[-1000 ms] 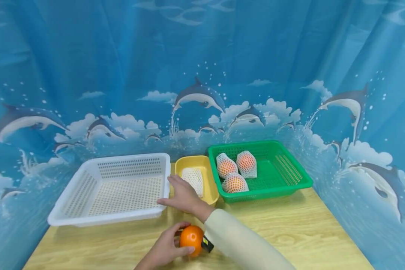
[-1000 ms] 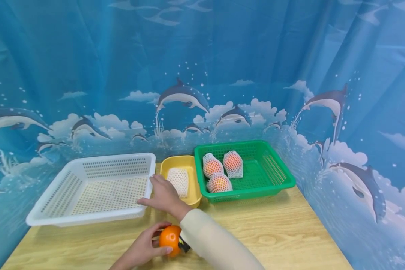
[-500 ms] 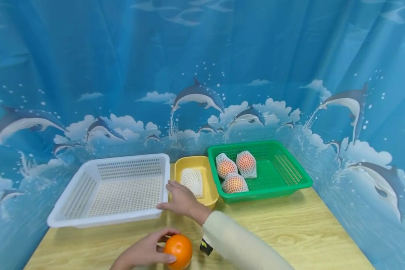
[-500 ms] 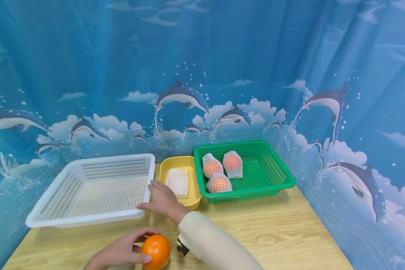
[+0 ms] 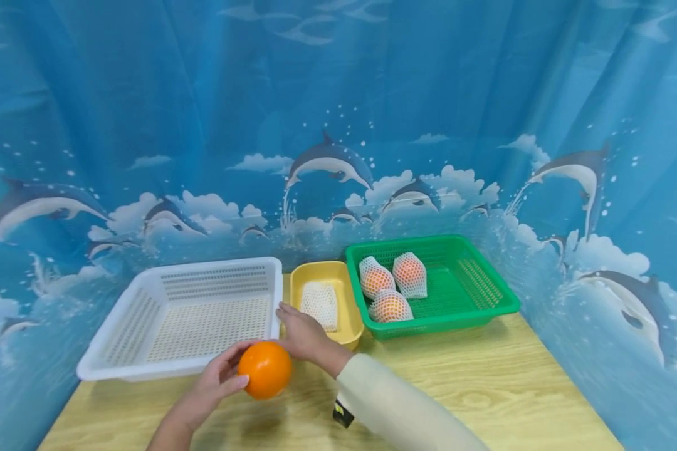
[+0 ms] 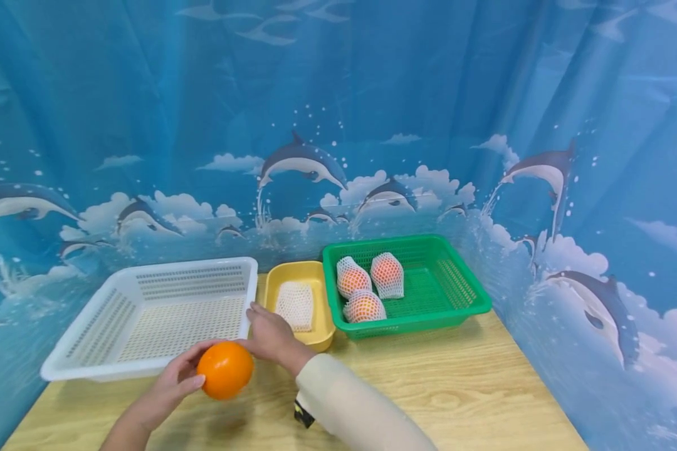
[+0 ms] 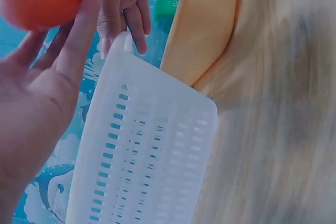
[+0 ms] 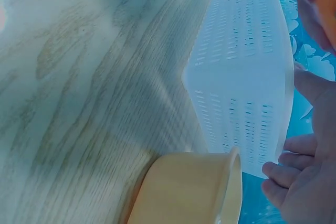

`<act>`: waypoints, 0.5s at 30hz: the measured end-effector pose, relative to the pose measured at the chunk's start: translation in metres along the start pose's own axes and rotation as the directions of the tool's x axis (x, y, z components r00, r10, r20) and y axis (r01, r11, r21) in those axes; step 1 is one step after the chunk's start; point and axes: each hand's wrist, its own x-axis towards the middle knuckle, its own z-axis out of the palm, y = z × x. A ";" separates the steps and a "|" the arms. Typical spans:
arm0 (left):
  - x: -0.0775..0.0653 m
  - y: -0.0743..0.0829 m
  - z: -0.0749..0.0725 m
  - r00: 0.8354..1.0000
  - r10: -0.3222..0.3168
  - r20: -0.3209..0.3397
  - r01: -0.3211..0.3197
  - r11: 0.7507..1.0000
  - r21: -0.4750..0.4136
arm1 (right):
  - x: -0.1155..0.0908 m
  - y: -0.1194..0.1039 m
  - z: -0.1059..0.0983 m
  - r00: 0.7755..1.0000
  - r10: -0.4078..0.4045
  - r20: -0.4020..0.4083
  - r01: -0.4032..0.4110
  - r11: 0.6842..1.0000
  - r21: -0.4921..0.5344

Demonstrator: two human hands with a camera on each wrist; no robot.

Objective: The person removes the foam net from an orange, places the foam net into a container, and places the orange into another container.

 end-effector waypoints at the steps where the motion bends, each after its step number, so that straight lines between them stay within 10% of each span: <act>1: 0.001 0.002 -0.001 0.999 -0.001 -0.051 0.001 1.000 0.003 | 0.000 0.000 0.000 1.000 -0.002 0.005 0.002 1.000 -0.012; 7: 0.011 0.014 -0.008 0.937 -0.043 -0.347 0.077 0.993 0.085 | 0.000 -0.001 0.002 1.000 -0.009 -0.001 0.009 1.000 -0.016; 15: 0.022 0.026 -0.034 0.834 -0.215 -0.508 0.293 0.953 0.079 | -0.004 0.000 0.003 1.000 0.018 0.010 -0.019 0.994 0.105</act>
